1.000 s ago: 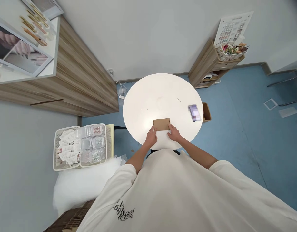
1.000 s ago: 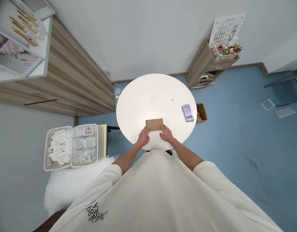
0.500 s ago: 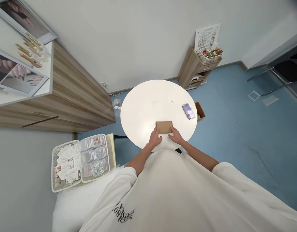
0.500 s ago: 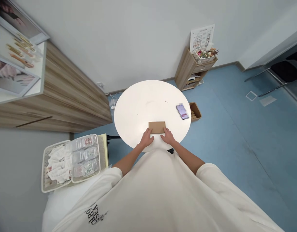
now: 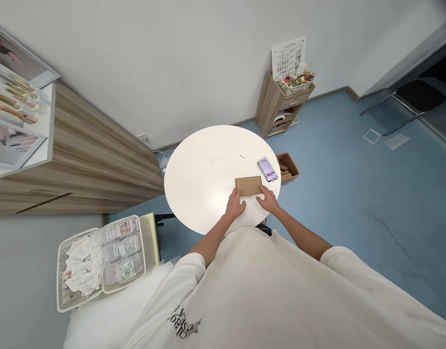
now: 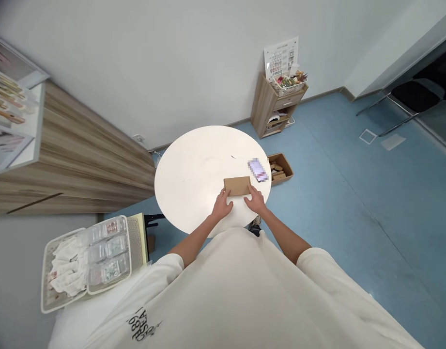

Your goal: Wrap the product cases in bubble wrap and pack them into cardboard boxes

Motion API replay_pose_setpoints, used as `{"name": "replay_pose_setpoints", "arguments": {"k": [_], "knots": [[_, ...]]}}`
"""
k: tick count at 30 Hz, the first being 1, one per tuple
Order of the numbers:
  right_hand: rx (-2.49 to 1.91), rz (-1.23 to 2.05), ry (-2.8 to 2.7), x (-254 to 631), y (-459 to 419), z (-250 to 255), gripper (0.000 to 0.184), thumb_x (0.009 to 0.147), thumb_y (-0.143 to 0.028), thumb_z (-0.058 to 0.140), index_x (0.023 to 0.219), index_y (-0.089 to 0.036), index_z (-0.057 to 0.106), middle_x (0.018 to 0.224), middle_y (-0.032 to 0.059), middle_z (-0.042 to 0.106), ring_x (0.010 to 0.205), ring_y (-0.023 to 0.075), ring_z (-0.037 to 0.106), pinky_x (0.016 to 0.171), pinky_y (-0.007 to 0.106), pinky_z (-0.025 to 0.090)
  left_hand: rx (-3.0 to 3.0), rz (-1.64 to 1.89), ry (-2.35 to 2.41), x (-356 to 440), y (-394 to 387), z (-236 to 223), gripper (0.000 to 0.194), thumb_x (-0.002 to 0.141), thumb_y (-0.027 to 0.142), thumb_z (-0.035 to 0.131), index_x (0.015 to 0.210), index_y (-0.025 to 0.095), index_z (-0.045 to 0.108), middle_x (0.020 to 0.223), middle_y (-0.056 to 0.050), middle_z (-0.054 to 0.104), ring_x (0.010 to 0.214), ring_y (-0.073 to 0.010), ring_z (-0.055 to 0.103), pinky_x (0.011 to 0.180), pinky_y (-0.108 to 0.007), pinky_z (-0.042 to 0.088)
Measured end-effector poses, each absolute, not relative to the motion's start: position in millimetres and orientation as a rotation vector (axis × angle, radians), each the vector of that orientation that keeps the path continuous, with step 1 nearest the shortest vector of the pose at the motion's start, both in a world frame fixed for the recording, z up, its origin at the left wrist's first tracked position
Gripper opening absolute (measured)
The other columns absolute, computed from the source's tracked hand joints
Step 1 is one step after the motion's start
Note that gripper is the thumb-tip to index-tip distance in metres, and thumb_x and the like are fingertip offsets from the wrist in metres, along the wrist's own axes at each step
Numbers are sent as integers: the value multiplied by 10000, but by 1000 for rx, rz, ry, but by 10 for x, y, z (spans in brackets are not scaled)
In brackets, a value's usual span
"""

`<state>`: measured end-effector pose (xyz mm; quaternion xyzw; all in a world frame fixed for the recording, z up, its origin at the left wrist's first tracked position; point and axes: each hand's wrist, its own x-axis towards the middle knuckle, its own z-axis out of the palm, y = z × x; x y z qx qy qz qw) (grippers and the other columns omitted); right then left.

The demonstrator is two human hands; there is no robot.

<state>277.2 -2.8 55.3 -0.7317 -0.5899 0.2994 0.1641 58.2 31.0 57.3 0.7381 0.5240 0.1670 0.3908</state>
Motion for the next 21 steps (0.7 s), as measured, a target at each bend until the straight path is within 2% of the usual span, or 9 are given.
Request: {"name": "replay_pose_setpoints", "arguments": {"k": [6,12,18,21], "knots": [[-2019,780,-1626,3587,67,568,738,919,-421,492,1607,-277,265,1600,70,385,1395,355,405,1099,542,369,1897,442,1311,1410,407,697,650,871,217,574,1498,214,407,1621,-151,290,1494,-347,299,1172,-549,332],[-2057,750,-1553,4481,54,535,689,938,-467,455,1579,-245,338,1604,82,377,1431,362,358,1115,546,359,1948,447,1249,2321,473,707,633,876,205,551,1493,201,411,1618,-155,294,1520,-342,244,1175,-553,322],[-2126,685,-1448,5272,53,600,671,937,-526,441,1557,-277,378,1575,86,419,1394,359,405,1104,574,366,1957,449,1148,3171,586,693,637,872,230,559,1492,218,411,1658,-133,227,1528,-344,231,1199,-574,292],[-2179,676,-1407,5587,166,663,723,927,-565,447,1579,-276,329,1622,98,337,1438,387,345,1122,617,327,1916,417,1081,3523,766,673,661,886,261,559,1516,201,367,1672,-140,186,1549,-333,176,1216,-545,285]]}}
